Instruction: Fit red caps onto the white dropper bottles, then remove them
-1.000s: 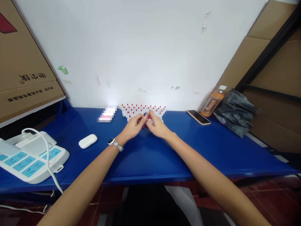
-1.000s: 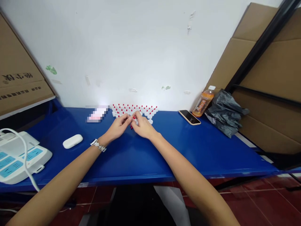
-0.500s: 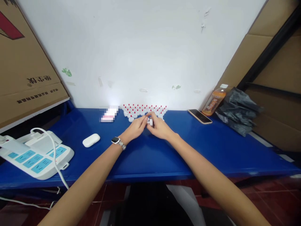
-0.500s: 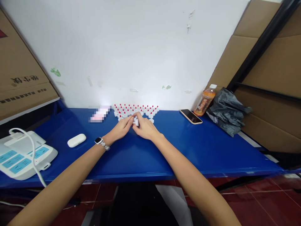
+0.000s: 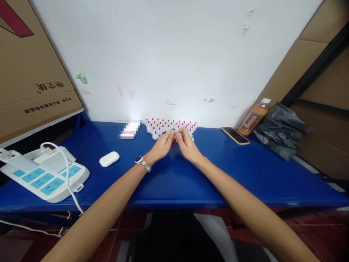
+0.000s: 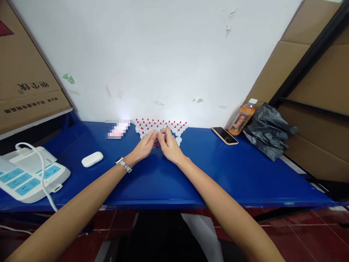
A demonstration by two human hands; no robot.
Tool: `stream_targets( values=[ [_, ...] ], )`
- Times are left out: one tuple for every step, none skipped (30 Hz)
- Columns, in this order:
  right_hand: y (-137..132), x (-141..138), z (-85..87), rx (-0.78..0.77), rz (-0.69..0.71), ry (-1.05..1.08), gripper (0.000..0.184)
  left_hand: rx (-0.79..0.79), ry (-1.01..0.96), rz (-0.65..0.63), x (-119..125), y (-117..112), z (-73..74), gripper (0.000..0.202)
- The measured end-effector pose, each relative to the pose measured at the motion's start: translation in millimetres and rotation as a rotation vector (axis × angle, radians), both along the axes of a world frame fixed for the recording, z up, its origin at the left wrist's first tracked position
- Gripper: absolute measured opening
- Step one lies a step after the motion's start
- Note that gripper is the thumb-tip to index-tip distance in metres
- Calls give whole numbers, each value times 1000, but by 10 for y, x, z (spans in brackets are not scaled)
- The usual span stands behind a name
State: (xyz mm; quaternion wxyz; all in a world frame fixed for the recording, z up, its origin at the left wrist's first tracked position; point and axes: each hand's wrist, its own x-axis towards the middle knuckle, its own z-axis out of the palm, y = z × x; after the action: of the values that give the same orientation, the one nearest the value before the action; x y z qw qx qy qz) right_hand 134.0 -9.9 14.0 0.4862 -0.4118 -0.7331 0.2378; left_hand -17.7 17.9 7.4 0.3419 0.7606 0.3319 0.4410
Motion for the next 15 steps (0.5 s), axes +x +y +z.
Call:
stream_targets(
  values=[
    [10,22,11,16,-17,7,24,-24,-49,10,-18,32,13,50],
    [25,54,22,37,-43,21,23,-53,-109,34,-49,70,28,52],
    [45,94,30,60,-73,43,24,-79,-170,73,-90,112,43,52],
    [70,137,35,78,-103,66,24,-93,-209,109,-139,153,56,52],
    [97,179,35,86,-128,85,25,-79,-216,148,-188,190,65,51],
    [125,215,29,82,-144,95,27,-43,-159,173,-232,222,68,48],
    [151,241,19,65,-149,94,28,19,-62,201,-265,248,66,43],
    [173,255,6,42,-144,87,30,68,31,210,-283,268,58,37],
    [191,259,-8,18,-132,78,31,114,119,207,-285,284,46,31],
    [204,254,-22,-3,-117,71,32,155,189,199,-275,298,29,25],
    [213,245,-32,-21,-104,64,33,189,240,188,-255,311,9,20],
    [220,235,-40,-33,-94,56,33,222,277,179,-231,325,-12,16],
    [224,227,-44,-38,-93,50,32,254,307,178,-205,339,-34,14],
    [229,224,-46,-41,-97,46,31,279,336,181,-181,354,-57,12],
    [235,224,-46,-41,-104,45,30,295,364,185,-162,368,-79,12]
  ],
)
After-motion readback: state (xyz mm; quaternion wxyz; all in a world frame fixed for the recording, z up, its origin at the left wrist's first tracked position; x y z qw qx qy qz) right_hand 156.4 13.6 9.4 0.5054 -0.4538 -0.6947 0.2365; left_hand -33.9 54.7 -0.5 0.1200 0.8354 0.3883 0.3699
